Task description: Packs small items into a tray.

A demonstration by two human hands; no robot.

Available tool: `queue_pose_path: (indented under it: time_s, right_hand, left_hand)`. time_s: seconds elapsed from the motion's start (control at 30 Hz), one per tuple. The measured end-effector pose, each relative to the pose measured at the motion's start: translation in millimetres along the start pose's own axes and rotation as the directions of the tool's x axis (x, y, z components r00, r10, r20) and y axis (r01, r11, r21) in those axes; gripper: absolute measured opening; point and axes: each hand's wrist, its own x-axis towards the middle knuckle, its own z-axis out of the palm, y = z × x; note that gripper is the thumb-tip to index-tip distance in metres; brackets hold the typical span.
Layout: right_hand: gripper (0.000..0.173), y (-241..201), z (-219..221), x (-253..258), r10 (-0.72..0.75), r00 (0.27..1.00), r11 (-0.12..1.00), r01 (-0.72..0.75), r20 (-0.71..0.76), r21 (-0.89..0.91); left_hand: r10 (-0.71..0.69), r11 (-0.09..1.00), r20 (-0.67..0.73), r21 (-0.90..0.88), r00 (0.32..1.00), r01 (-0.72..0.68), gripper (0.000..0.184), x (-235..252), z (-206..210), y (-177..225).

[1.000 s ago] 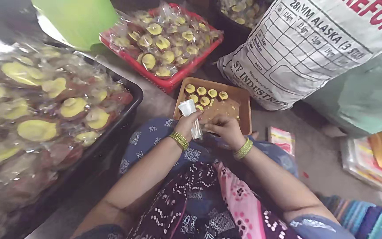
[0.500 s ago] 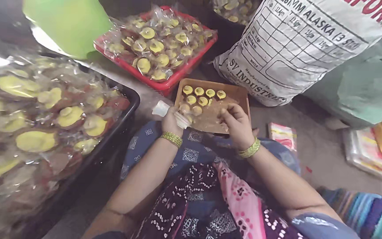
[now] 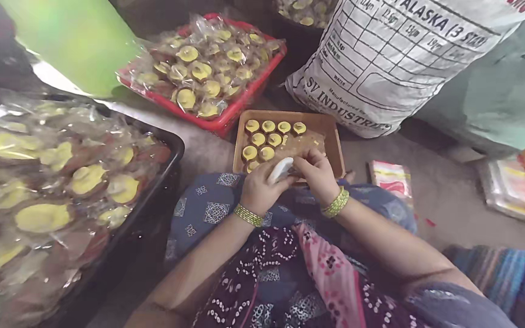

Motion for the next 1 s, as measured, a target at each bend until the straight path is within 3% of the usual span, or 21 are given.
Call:
queue_pose_path:
  time_s: [0.07,0.17,0.27,0.37,0.5,0.6,0.73,0.87,1.0]
  right_hand:
    - [0.011,3.2,-0.2,1.3,-0.026,1.0,0.999,0.025,-0.002,-0.025]
    - [0.012,6.5,-2.0,3.4,-0.039,0.999,0.996,0.038,-0.003,-0.078]
    - [0.015,5.8,0.4,2.8,-0.002,1.0,0.996,0.002,0.001,-0.09]
    - [0.013,4.6,5.9,-0.1,0.022,1.0,0.999,-0.022,0.02,-0.038]
    - [0.011,7.6,8.2,-1.2,-0.008,1.0,0.999,0.009,0.027,-0.037]
    - [0.015,3.8,8.7,-2.3,0.023,0.998,1.0,-0.023,0.054,0.006]
    - [0.019,3.3,7.1,-1.6,0.028,0.994,1.0,-0.029,0.102,0.002]
    - [0.024,8.2,5.3,-0.8,-0.002,0.99,0.996,0.015,0.138,-0.092]
    - [0.029,9.7,2.2,0.4,0.025,0.972,0.979,0.023,0.234,-0.203]
  left_hand:
    - [-0.07,0.993,-0.016,-0.098,0.997,0.068,0.054,2.4,1.2,-2.8]
    - [-0.049,0.985,-0.087,-0.169,0.995,0.034,0.053,2.7,4.1,-5.5]
    - [-0.045,0.986,-0.081,-0.163,0.996,0.031,0.055,0.8,3.5,1.0]
    - [-0.076,0.996,-0.042,-0.039,0.996,0.074,0.056,-0.9,2.7,4.6]
    - [-0.056,0.998,-0.06,0.028,0.997,0.058,0.037,-1.0,2.3,0.3]
    - [-0.075,0.997,-0.081,-0.038,0.994,0.072,0.025,0.4,4.8,-5.5]
    - [-0.335,0.92,-0.013,-0.222,0.942,0.323,0.034,12.0,0.3,-7.7]
    - [-0.392,0.868,-0.041,-0.347,0.919,0.355,0.046,16.3,-2.2,-11.8]
    - [-0.357,0.888,0.006,-0.31,0.934,0.341,0.045,12.6,-3.4,-7.0]
